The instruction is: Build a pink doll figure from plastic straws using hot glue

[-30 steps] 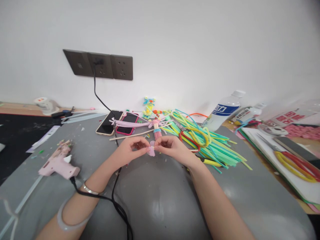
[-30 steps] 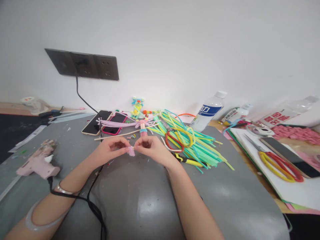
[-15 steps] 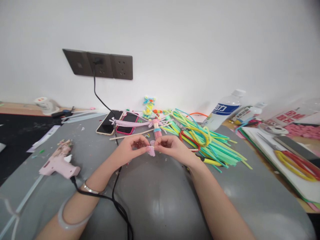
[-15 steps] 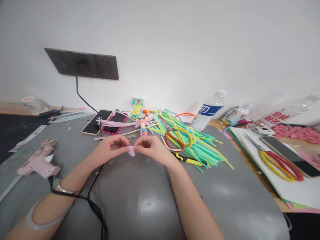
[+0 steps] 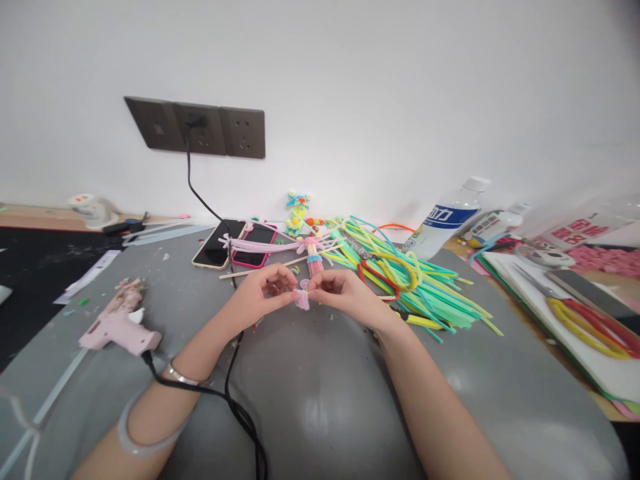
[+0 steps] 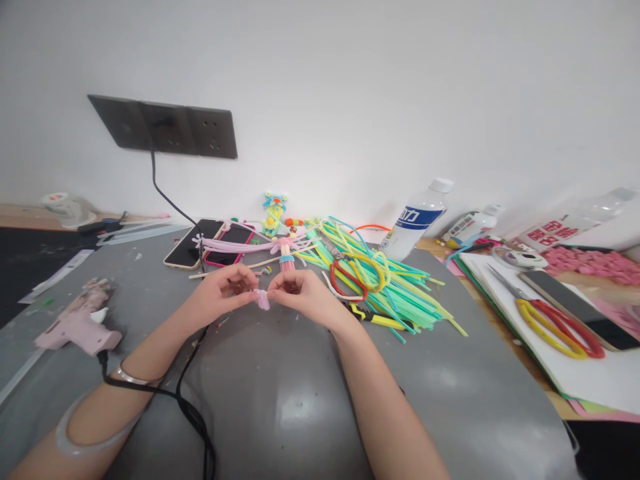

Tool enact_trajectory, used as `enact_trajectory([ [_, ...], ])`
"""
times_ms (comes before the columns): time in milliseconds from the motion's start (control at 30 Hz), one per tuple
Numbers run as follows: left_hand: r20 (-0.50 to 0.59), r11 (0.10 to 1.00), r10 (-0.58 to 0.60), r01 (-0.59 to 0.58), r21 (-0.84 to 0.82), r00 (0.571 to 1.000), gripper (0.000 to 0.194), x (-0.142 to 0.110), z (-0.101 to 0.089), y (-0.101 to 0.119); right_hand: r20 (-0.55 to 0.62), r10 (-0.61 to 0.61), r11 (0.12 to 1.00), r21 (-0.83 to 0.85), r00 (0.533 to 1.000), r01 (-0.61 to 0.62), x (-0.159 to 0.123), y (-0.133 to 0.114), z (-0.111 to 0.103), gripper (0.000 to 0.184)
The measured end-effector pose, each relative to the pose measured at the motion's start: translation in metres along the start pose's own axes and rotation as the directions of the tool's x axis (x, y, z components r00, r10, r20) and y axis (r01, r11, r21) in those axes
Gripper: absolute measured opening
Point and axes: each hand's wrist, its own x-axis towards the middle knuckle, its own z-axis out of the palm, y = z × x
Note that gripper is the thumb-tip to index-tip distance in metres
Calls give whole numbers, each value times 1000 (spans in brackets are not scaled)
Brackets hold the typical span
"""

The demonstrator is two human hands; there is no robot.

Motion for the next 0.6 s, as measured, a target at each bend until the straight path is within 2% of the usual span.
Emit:
enact_trajectory([
  [600,10,999,2,-3,41,1000,19,-1,0,5,21,4,1000,-4,1000,-4,-1,-3,0,28],
])
